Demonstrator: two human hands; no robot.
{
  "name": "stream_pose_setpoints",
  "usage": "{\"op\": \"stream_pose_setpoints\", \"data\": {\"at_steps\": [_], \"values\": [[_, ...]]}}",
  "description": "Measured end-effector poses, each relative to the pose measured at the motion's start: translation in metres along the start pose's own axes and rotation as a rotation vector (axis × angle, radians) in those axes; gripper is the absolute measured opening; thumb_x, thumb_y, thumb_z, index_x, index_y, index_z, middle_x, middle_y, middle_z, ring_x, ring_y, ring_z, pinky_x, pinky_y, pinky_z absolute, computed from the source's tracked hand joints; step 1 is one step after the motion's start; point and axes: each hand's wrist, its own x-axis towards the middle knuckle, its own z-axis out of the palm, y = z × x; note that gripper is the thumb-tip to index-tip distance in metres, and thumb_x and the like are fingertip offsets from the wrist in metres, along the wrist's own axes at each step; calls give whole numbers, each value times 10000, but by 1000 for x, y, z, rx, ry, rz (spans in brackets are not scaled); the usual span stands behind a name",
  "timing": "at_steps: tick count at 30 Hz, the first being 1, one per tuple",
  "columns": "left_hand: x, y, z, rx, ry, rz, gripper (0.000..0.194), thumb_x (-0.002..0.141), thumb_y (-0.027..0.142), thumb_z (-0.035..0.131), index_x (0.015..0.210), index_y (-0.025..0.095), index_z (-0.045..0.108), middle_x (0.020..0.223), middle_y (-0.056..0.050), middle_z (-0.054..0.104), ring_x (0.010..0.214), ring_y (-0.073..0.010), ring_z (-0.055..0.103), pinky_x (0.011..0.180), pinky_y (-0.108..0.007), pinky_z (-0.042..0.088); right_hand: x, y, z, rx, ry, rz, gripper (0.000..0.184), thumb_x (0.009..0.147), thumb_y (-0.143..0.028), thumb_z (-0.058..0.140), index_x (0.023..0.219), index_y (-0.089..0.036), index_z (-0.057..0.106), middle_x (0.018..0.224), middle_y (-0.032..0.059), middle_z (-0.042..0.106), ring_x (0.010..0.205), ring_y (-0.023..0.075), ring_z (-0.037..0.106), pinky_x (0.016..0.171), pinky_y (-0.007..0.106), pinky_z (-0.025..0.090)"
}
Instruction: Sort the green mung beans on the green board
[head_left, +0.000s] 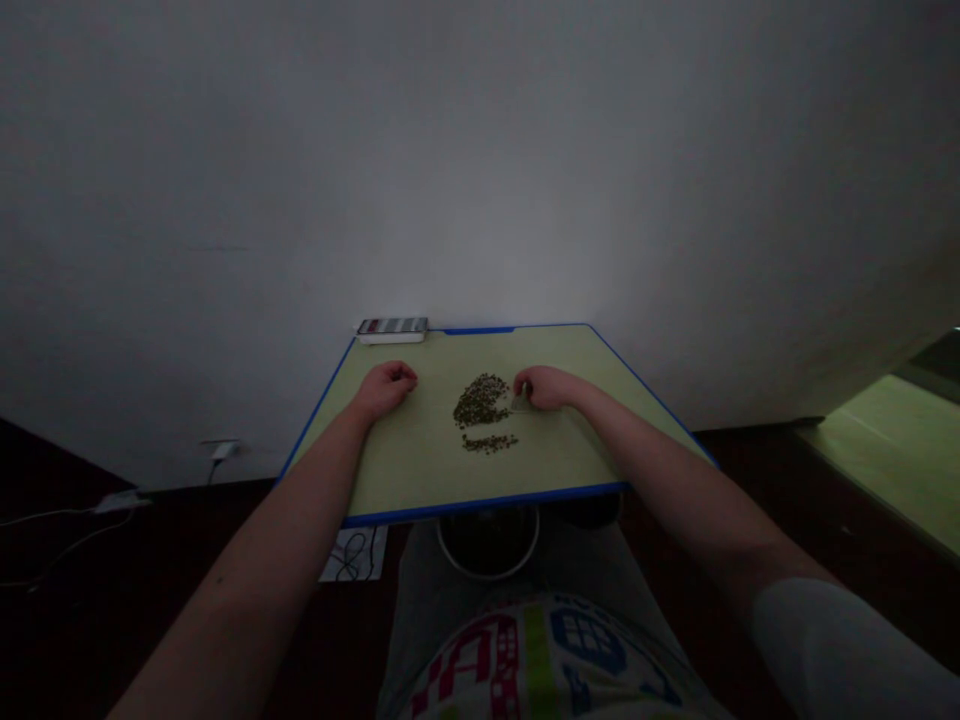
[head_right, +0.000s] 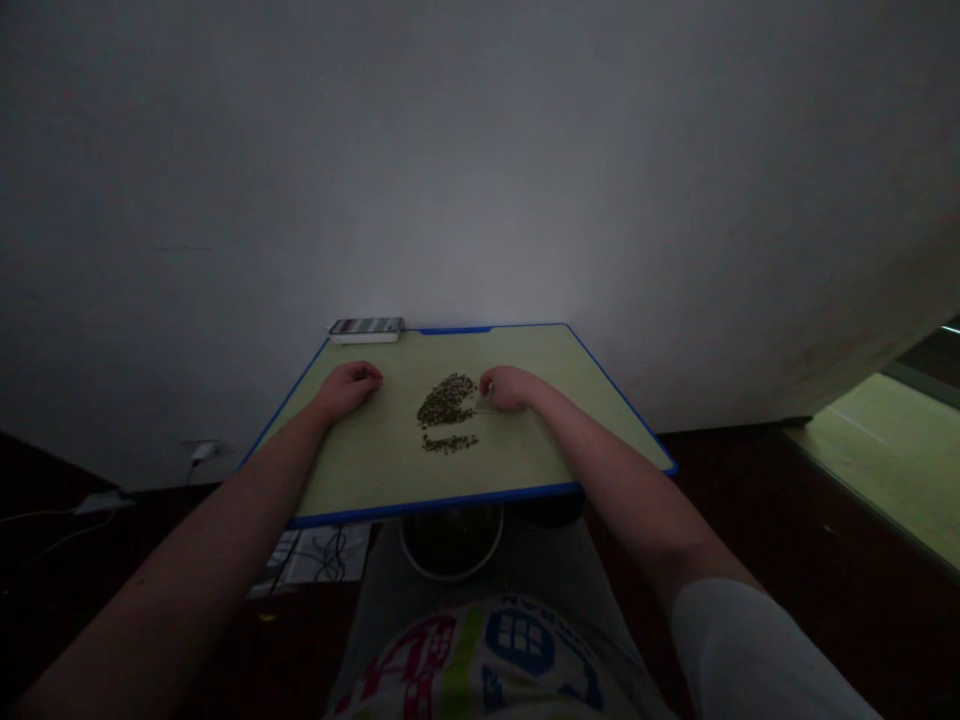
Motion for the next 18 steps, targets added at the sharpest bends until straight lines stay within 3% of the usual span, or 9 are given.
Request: {"op": "stream_pose_setpoints", "data": {"at_steps": [4,18], "values": [[2,-3,0,2,-4,17,214,577,325,610,732,180,585,571,36,526,490,-102,437,492,-239,337,-1,-2,0,19,39,-5,364,759,-62,590,1086,-192,684,974,62,721,875,182,648,719,222,446],[2,-1,-1,77,9,30,202,596,316,600,736,169,602,572,26,530,523,-105,452,509,-230,352,-18,0,7,65,53,7,409,710,-45,557,1078,-177,678,939,66,728,820,178,642,671,222,427]]}}
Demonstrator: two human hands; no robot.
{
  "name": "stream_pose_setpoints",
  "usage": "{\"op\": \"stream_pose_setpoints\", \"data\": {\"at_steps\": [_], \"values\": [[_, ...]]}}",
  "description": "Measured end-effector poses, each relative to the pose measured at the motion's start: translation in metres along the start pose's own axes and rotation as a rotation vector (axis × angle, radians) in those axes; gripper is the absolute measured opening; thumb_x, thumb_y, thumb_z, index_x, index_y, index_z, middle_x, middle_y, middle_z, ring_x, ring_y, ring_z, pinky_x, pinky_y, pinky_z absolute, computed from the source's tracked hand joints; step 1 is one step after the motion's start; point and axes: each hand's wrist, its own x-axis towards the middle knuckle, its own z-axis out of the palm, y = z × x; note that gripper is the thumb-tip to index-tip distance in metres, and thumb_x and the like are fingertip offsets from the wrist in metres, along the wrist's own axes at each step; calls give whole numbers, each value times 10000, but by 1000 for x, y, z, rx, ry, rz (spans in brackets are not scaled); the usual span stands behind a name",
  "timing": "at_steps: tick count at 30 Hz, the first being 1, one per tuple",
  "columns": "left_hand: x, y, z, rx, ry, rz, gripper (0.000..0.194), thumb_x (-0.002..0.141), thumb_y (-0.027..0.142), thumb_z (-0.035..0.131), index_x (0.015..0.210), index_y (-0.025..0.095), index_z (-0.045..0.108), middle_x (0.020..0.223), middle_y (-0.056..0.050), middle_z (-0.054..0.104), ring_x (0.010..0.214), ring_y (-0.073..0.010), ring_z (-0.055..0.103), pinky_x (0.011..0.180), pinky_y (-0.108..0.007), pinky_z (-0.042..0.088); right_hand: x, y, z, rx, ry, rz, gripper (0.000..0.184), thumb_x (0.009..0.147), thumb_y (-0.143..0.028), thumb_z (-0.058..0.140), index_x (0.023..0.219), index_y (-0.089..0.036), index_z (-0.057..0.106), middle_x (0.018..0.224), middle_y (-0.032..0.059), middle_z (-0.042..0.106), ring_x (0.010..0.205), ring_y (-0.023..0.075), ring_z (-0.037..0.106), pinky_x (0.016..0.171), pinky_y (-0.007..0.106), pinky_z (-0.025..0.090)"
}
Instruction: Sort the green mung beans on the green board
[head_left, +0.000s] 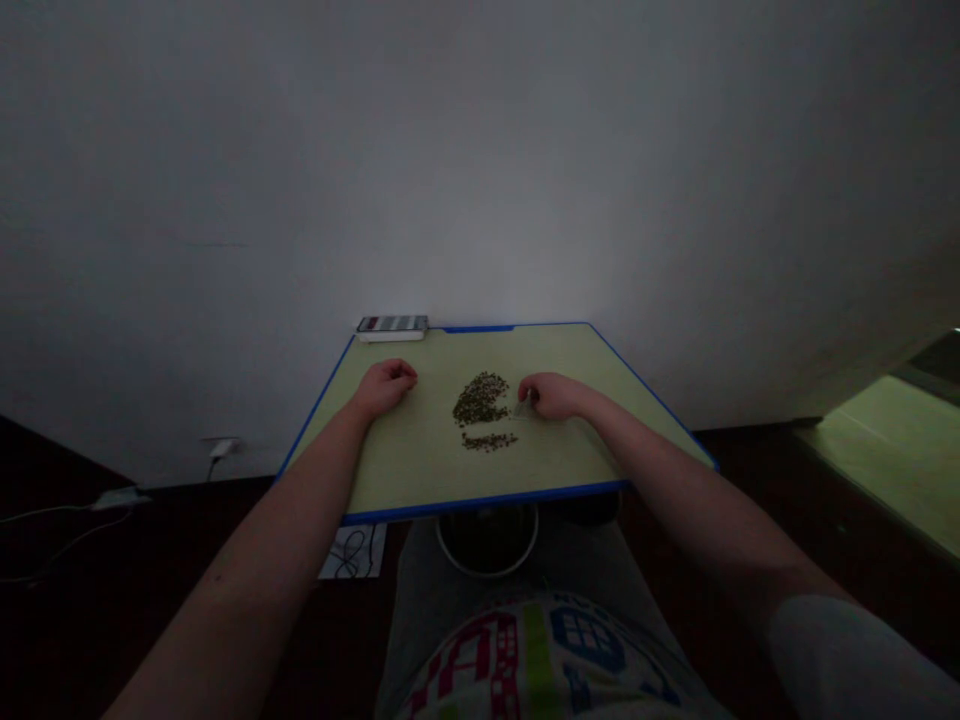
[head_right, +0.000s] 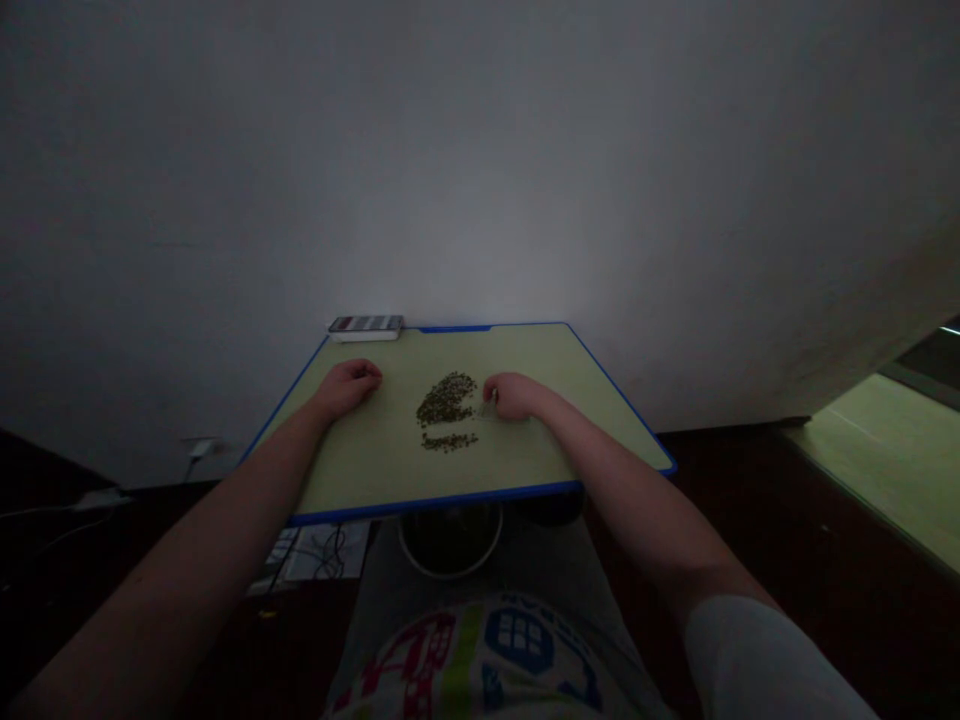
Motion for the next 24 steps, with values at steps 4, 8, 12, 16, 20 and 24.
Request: {"op": "stream_pose_setpoints", "data": {"at_steps": [4,8,12,16,20,24], "values": [[1,-2,0,11,-8,0,212,595,322,599,745,171,606,588,23,543,521,-107,457,518,-237,360,-2,-3,3,11,34,12,408,729,-51,542,1101,-169,663,968,75,724,859,182,640,711,226,432],[0,1,0,-18,-7,-8,208,588,318,599,736,172,596,581,26,537,512,-107,451,514,-237,355,-1,-4,4,11,55,46,407,722,-62,555,1100,-166,663,1005,89,716,896,200,637,737,242,437],[-3,6,0,-26,-5,-10,204,579,316,600,717,165,592,567,27,526,512,-107,442,510,-236,346,-1,-2,4,12,51,89,406,707,-70,574,1089,-166,667,989,95,716,871,210,643,708,252,443],[-4,10,0,-32,-8,-23,195,584,313,600,712,166,589,553,35,514,502,-105,437,515,-242,347,-5,0,3,18,50,95,403,704,-69,575,1083,-172,668,939,84,722,843,205,647,690,248,444],[-4,9,0,-52,-9,-10,192,580,309,603,710,168,588,564,36,518,503,-102,437,516,-243,347,-8,-5,5,34,60,78,392,719,-82,568,1084,-185,668,925,68,725,829,192,650,692,239,449],[-4,9,0,-52,-6,-12,192,574,305,598,707,168,584,566,36,520,500,-100,441,509,-243,349,-9,-10,7,35,83,90,394,701,-92,590,1077,-173,676,978,86,721,877,209,649,732,251,460]]}}
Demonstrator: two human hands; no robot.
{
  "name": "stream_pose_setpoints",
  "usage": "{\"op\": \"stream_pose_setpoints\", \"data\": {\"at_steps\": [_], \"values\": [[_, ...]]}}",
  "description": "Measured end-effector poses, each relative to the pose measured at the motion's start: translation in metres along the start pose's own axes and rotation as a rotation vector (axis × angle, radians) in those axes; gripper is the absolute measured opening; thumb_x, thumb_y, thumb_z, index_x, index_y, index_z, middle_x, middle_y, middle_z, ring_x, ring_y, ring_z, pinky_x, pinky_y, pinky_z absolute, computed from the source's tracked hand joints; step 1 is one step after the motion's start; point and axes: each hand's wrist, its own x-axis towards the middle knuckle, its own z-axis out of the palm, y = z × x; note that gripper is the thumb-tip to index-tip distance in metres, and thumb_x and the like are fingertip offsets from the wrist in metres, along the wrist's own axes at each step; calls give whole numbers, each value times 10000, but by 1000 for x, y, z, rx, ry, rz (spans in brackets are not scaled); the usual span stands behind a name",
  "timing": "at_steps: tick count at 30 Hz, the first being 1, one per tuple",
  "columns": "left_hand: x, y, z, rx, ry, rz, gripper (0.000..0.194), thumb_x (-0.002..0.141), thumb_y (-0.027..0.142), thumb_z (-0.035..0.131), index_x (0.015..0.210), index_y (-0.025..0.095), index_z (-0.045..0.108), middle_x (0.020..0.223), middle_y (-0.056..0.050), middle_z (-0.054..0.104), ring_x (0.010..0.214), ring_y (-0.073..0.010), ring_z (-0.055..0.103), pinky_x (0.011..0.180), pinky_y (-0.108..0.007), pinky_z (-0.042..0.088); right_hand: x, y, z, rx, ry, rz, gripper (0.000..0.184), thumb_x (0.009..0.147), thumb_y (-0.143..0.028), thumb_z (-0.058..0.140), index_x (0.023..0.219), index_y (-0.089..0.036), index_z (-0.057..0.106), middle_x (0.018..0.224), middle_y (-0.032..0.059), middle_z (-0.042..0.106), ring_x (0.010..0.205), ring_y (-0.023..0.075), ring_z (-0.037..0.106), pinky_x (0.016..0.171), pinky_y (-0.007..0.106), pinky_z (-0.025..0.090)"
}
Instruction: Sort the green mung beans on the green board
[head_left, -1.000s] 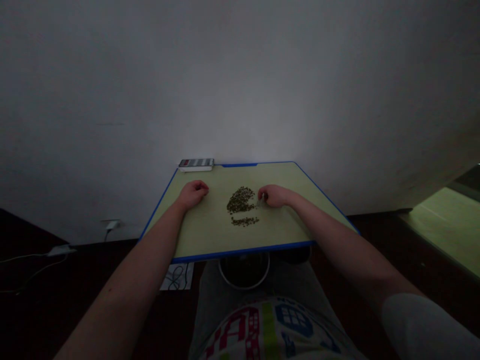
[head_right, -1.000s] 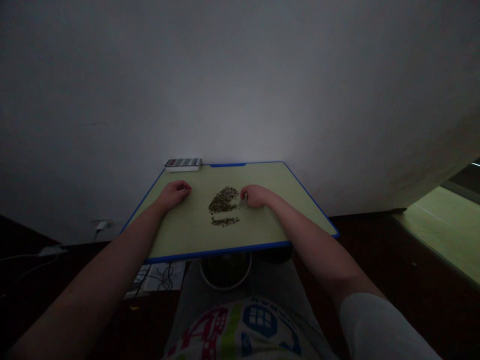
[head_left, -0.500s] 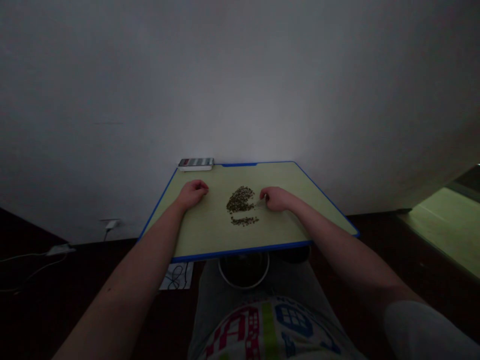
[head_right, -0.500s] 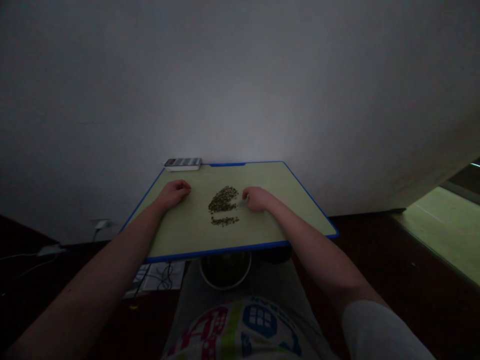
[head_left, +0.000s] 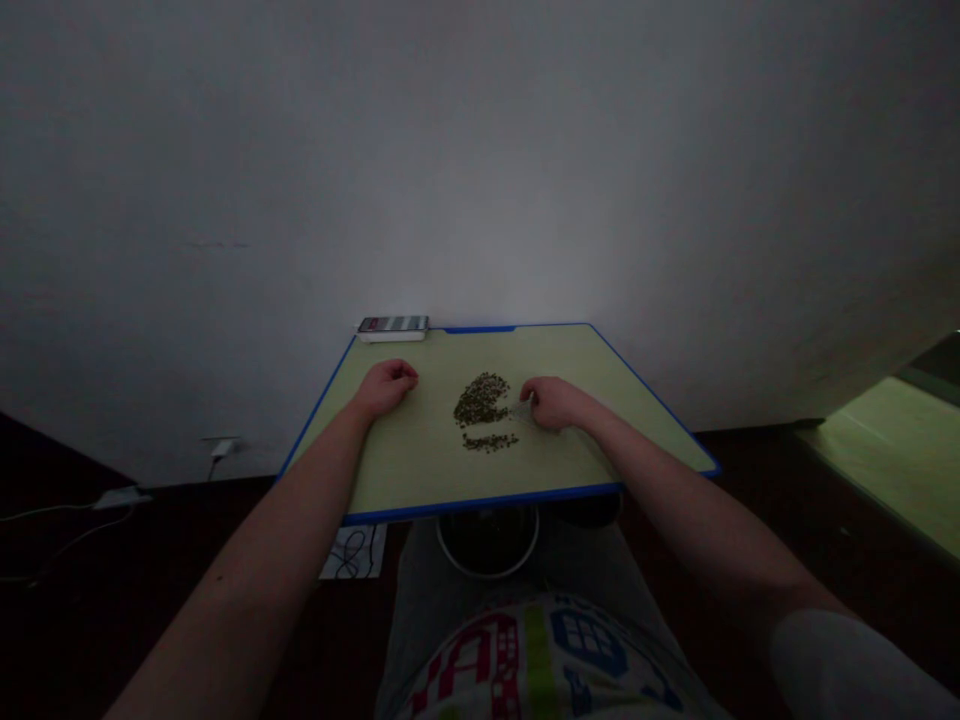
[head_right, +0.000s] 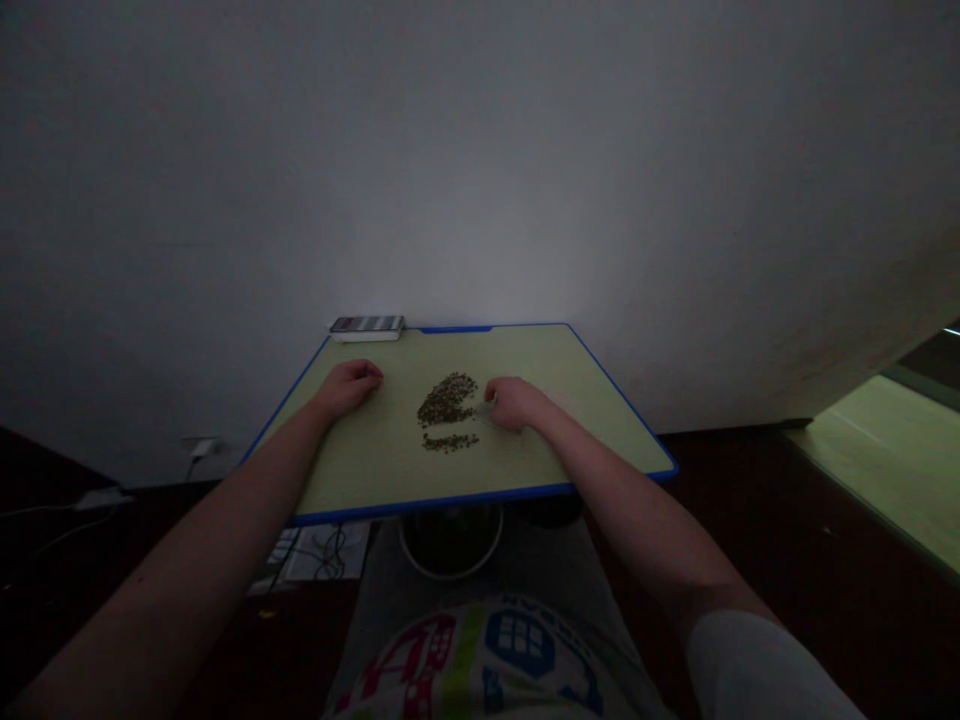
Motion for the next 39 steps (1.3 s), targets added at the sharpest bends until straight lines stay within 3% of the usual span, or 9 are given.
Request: {"op": "stream_pose_setpoints", "data": {"at_steps": [14,25,34,39], "values": [[1,-4,1,-32,0,-12,206,567,313,600,720,176,591,543,36,511,505,-109,438,514,-245,338,-13,6,-8,-83,23,101,381,687,-155,605,1060,-142,680,1006,146,714,922,273,651,741,314,467],[2,-5,-1,23,0,13,186,590,305,605,718,171,603,570,30,536,515,-107,446,516,-240,349,-11,4,-6,-29,-9,66,383,665,-138,609,1039,-164,687,942,99,730,878,225,660,738,265,461],[0,-2,0,-5,-4,3,202,580,323,607,716,175,592,561,31,528,527,-114,453,528,-244,359,-7,3,-10,53,-93,168,430,707,-125,591,1133,-141,646,705,58,729,611,173,675,634,246,481],[1,-5,-1,26,-8,13,220,583,335,600,730,172,596,577,27,533,534,-115,454,528,-242,352,-8,18,-17,40,-90,227,499,688,-106,581,1184,-149,623,649,35,720,570,168,672,592,238,474]]}}
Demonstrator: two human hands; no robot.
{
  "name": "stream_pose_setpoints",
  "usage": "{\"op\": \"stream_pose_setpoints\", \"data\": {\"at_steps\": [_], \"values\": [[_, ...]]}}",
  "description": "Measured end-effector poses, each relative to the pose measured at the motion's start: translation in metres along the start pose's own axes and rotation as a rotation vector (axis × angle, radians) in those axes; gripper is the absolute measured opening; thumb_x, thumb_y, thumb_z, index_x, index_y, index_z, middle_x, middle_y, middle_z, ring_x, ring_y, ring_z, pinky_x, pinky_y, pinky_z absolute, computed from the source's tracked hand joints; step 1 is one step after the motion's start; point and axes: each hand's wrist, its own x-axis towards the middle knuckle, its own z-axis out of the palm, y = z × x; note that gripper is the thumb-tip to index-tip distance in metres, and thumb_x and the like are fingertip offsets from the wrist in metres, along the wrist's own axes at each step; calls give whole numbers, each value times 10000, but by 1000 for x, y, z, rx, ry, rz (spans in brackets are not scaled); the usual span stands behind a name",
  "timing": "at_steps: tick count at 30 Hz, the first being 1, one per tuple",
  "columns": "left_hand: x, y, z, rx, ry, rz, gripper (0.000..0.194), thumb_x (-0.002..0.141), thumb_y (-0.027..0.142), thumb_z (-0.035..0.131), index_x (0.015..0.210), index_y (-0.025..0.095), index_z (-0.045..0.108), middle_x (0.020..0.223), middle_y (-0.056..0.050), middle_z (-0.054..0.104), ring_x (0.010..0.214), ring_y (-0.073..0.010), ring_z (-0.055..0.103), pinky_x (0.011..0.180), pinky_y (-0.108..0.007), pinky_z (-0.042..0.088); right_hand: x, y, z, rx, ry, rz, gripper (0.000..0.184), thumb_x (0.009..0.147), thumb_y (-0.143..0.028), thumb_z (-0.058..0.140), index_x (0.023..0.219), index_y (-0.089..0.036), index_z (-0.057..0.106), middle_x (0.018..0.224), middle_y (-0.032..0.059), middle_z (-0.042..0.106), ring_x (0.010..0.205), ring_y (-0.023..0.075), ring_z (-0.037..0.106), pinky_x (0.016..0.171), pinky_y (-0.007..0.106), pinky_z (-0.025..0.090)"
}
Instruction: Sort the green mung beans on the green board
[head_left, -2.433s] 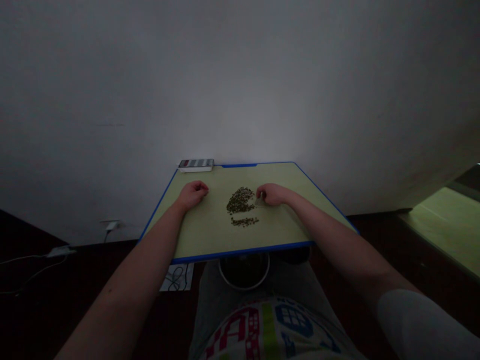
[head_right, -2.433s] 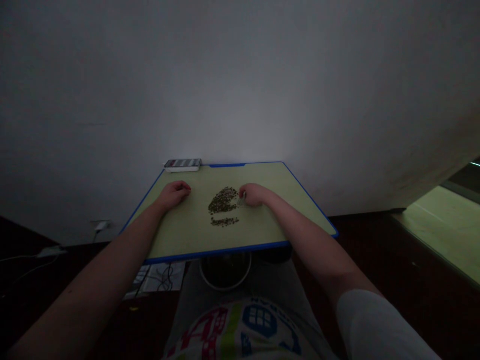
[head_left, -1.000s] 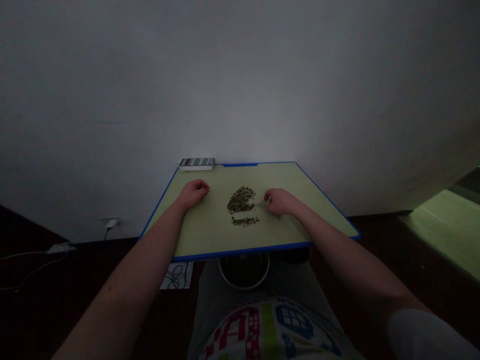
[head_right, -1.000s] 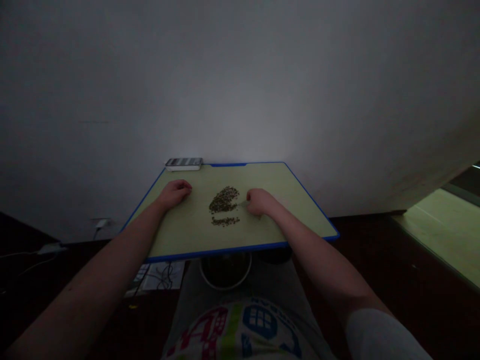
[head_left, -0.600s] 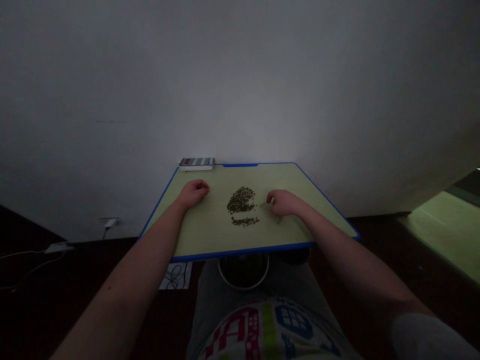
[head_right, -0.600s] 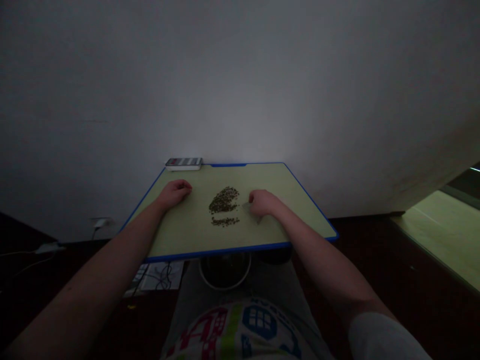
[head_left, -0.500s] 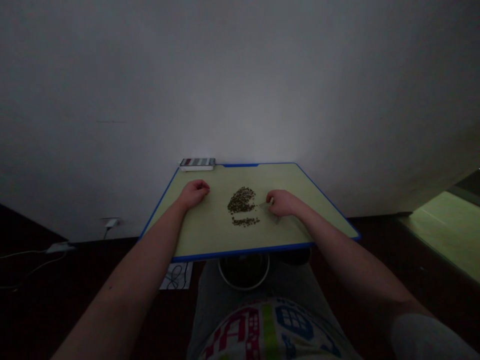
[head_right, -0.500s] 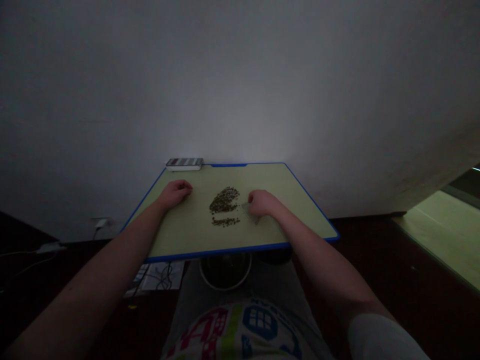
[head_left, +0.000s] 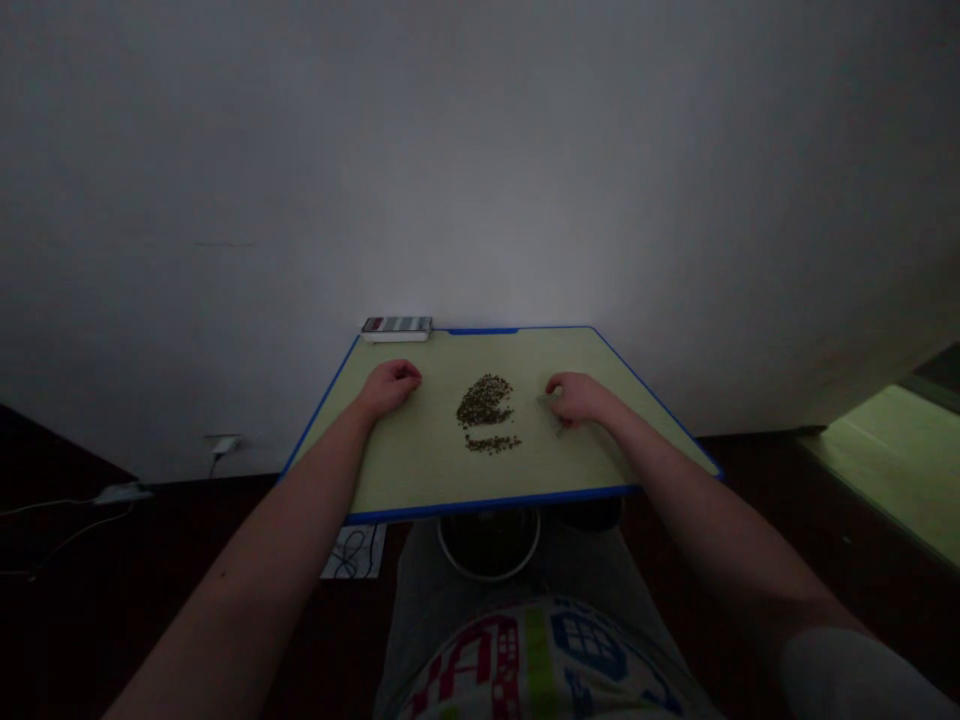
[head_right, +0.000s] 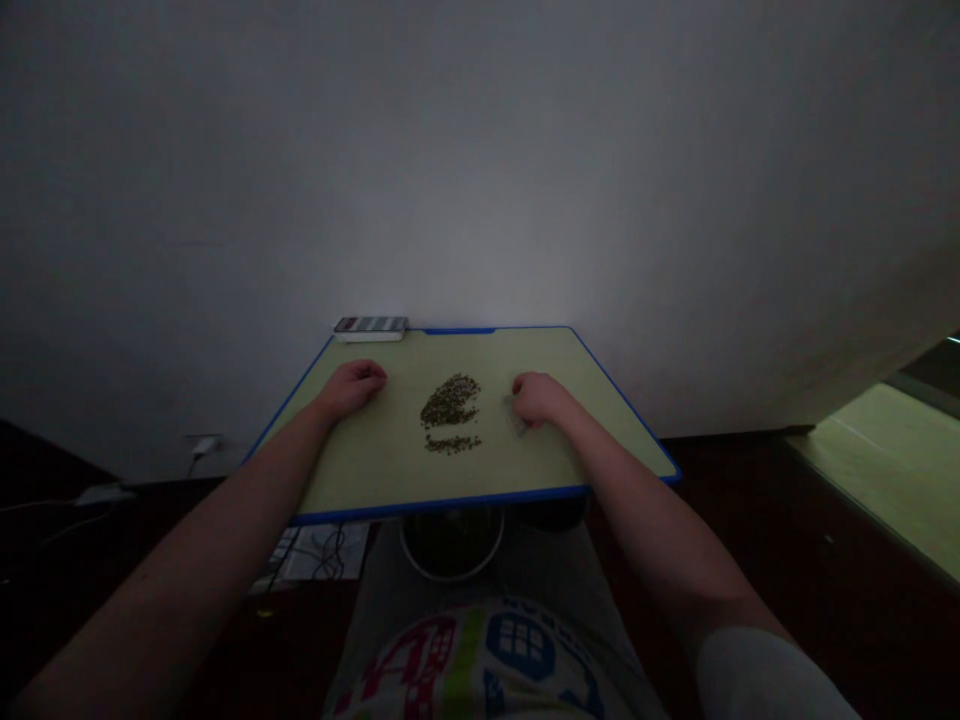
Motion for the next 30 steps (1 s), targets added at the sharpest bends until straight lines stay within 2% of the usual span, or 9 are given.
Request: {"op": "stream_pose_setpoints", "data": {"at_steps": [6,9,16,22,30], "values": [[0,0,0,21,3,18,185,599,313,593,721,173,601,583,24,544,529,-111,458,527,-240,360,6,35,-11,-79,25,73,427,686,-121,601,1108,-105,667,553,42,677,543,192,662,570,262,465],[0,1,0,6,6,7,176,597,303,597,718,174,598,575,27,541,519,-110,458,523,-241,364,5,41,-15,-104,50,46,428,668,-114,617,1091,-89,682,610,68,696,618,214,677,595,272,471],[-1,0,1,-1,20,6,173,593,301,604,712,175,601,555,35,526,523,-110,453,525,-236,362,9,14,-4,-88,73,-199,506,664,-70,575,1150,-169,677,867,53,739,800,187,674,713,232,465],[-2,2,-1,0,16,3,174,599,303,607,719,177,599,568,32,539,531,-115,463,533,-242,368,31,-10,5,-97,126,-306,449,748,-71,526,1160,-168,675,1048,93,716,951,214,643,825,258,443],[-2,5,-1,9,9,-9,153,600,286,599,705,175,600,551,31,530,525,-116,455,529,-244,357,44,-20,11,-83,110,-425,438,770,-60,526,1154,-210,674,1038,63,717,905,184,635,789,230,429]]}}
